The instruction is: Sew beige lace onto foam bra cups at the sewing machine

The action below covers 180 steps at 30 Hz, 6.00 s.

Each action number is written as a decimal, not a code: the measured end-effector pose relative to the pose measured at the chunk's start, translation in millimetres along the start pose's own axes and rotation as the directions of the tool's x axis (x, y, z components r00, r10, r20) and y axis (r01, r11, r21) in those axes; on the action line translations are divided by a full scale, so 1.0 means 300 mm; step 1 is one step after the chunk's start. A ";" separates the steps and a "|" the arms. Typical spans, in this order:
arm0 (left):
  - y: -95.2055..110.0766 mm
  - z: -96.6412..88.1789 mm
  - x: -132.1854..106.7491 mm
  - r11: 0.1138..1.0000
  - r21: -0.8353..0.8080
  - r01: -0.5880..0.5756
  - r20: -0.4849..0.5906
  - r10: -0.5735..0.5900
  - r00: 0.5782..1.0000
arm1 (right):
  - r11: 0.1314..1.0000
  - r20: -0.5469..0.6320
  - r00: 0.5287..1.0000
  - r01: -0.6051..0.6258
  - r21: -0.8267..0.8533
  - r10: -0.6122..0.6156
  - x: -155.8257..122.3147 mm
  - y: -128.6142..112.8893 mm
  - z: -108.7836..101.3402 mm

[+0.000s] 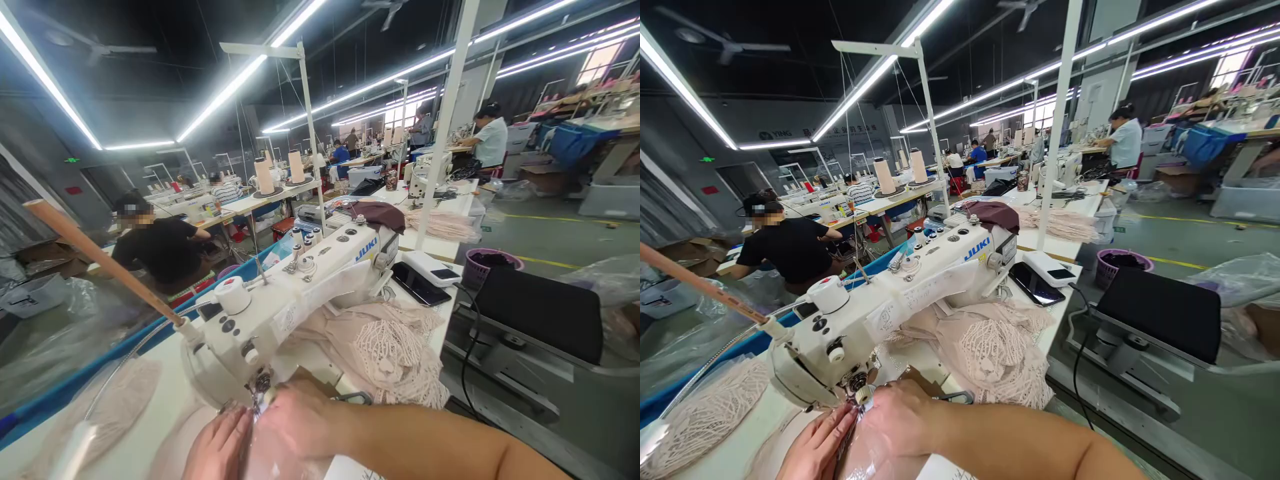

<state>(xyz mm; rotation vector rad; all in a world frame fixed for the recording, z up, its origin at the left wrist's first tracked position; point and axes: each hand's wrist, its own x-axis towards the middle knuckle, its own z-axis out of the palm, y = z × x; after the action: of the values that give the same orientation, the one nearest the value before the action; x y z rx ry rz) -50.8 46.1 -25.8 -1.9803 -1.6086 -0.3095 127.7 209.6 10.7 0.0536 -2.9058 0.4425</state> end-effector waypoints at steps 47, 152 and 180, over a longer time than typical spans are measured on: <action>0.088 -0.179 0.077 0.849 -0.015 0.529 0.421 -0.474 0.773 | 0.996 -0.002 1.000 -0.030 0.079 0.030 -0.016 -0.008 -0.017; 0.170 -0.200 0.128 0.860 -0.212 0.464 0.474 -0.325 0.818 | 0.998 0.003 0.999 -0.032 -0.062 0.032 -0.008 -0.017 0.062; 0.133 -0.163 0.091 0.856 -0.157 0.492 0.429 -0.390 0.815 | 0.995 -0.081 0.994 0.071 -0.069 -0.076 -0.015 0.001 0.063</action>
<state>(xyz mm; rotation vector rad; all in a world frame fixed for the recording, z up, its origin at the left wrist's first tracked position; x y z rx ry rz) 2.3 36.6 16.9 -1.9071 -2.4097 -0.3399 128.6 204.4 -8.0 0.1288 -2.8229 0.3278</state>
